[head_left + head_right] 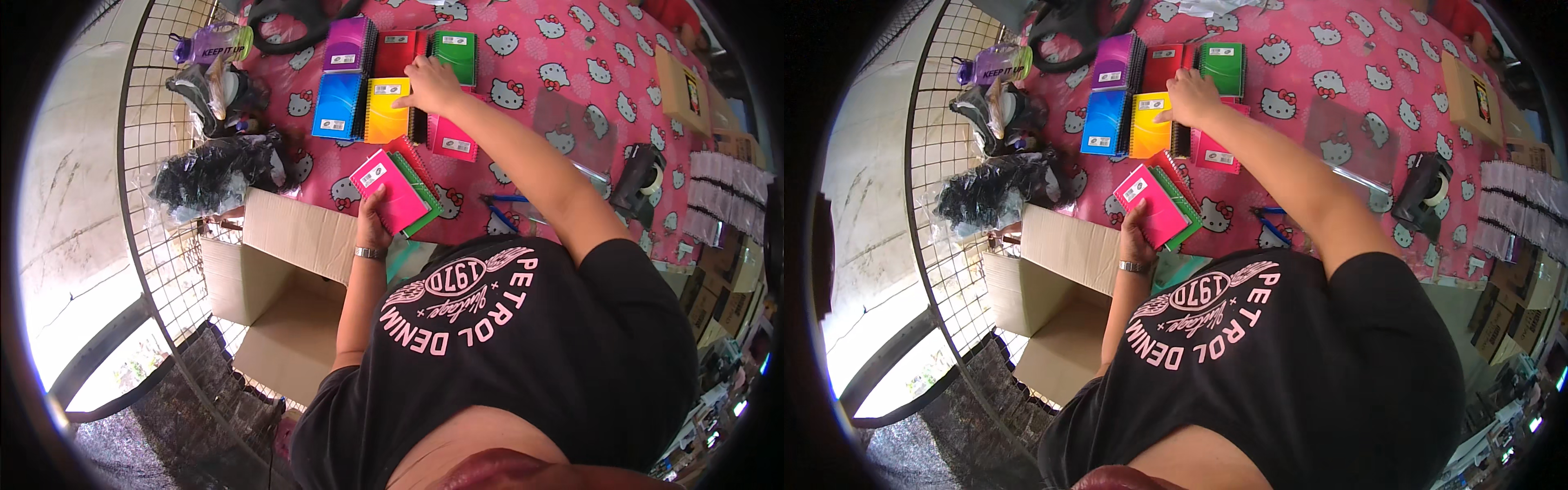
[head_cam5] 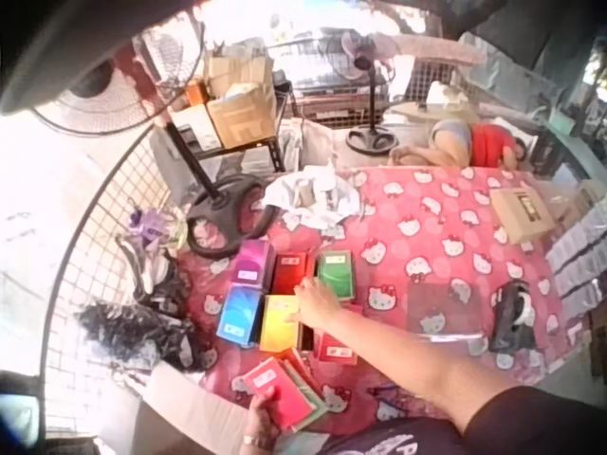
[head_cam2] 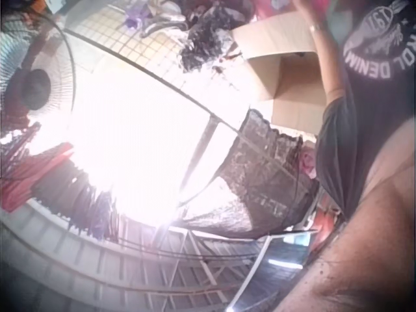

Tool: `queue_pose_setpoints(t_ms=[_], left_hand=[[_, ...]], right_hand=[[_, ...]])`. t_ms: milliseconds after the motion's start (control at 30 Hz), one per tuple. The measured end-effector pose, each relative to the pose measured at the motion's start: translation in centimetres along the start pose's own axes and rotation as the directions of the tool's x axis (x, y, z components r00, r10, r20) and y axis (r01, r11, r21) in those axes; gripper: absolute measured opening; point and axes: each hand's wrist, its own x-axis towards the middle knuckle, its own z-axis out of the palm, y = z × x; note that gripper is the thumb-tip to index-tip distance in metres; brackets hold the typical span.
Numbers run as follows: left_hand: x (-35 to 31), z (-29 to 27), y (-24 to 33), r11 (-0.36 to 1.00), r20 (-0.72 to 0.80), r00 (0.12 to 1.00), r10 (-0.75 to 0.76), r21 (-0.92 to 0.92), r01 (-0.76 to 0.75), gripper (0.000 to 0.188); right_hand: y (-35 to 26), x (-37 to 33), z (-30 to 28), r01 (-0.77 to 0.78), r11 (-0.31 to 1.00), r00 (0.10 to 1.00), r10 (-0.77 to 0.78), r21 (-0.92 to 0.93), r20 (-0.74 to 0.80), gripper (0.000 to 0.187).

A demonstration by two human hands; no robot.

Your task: The person places small notebooks into plastic bags and seals them with tape, handling them one at a time and organizing them by color.

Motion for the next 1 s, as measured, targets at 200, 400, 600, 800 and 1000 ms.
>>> queue_pose_setpoints(t_ms=[200, 400, 600, 800, 1000], left_hand=[[-0.6, -0.4, 0.5, 0.998, -0.002, 0.999, -0.038, -0.04, 0.038, 0.035], [0.2, 0.4, 0.1, 0.991, 0.047, 0.993, -0.106, -0.076, 0.109, 0.036], [0.0, -0.6, 0.3, 0.993, 0.033, 0.994, -0.107, -0.052, 0.109, 0.04], [0.8, 0.0, 0.4, 0.96, 0.17, 0.985, -0.03, -0.269, 0.076, 0.052], [-0.8, 0.0, 0.6, 0.941, 0.104, 0.988, 0.116, -0.331, -0.076, 0.052]], right_hand=[[-0.7, 4.2, -3.1, 0.128, 0.975, 0.991, -0.134, 0.181, 0.019, 0.015], [2.6, 7.5, 0.6, -0.16, 0.964, 0.974, 0.12, 0.21, 0.191, 0.033], [0.5, 5.7, -2.1, 0.13, 0.867, 0.991, -0.119, 0.48, -0.055, 0.038], [-13.5, -0.7, -12.6, 0.811, 0.586, 0.531, -0.733, -0.004, 0.425, 0.018], [-19.0, -1.1, -2.5, 0.807, 0.374, 0.24, -0.914, 0.456, 0.326, 0.03]])
